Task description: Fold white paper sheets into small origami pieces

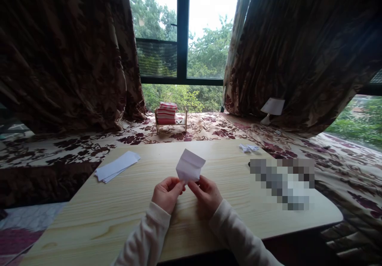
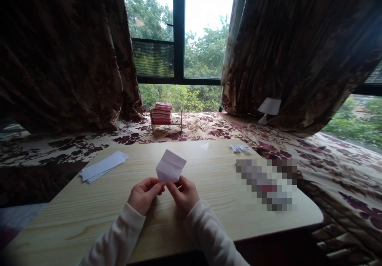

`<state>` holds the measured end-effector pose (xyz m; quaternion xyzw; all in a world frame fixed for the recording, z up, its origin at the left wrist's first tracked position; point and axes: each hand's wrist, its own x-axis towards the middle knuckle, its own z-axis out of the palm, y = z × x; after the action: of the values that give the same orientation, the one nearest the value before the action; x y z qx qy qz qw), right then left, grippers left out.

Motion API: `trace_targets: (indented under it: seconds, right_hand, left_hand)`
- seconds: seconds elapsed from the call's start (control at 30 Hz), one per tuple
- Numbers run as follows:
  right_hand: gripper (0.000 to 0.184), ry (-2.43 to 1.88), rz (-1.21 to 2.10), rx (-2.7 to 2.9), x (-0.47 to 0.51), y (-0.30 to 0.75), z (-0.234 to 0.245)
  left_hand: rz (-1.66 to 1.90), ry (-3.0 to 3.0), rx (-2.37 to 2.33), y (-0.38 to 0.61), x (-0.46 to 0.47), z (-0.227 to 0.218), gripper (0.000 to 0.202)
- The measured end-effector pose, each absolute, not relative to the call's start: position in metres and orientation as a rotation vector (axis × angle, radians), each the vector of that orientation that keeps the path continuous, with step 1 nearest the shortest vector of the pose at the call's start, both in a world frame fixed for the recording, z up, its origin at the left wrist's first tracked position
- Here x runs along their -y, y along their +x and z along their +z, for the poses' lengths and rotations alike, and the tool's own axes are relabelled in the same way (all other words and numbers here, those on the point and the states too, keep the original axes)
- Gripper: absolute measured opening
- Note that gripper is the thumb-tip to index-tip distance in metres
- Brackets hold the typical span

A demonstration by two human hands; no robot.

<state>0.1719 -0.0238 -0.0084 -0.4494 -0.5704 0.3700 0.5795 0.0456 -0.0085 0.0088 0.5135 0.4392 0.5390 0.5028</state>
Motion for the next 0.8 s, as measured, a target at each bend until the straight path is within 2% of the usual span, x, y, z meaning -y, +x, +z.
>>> trace_targets:
  seconds: [0.23,0.37,0.47,0.53,0.63,0.73,0.8]
  right_hand:
    - [0.024,-0.953,1.001,1.354,0.024,0.171,-0.007]
    - [0.025,-1.033,0.997,1.251,0.028,0.185,-0.004]
    - [0.027,-1.165,0.869,1.315,0.04,0.202,0.001]
    - [0.022,-1.23,0.734,1.445,0.051,0.213,0.005]
    - [0.033,-1.189,0.736,1.651,0.061,0.217,0.008]
    - [0.013,-1.23,0.69,1.765,0.057,0.209,0.003]
    - [0.015,-1.32,0.632,1.732,0.051,0.204,-0.002]
  left_hand:
    - [1.329,1.223,-1.034,0.045,0.013,0.016,0.021]
    - [1.173,1.288,-0.967,0.039,0.018,0.016,0.022]
    - [1.086,1.553,-1.05,0.033,0.029,0.008,0.023]
    - [1.054,1.819,-1.175,0.031,0.039,0.003,0.025]
    - [0.912,2.235,-1.283,0.032,0.05,0.0,0.025]
    - [0.8,2.446,-1.369,0.034,0.051,0.002,0.02]
    - [0.813,2.491,-1.439,0.033,0.049,0.002,0.01]
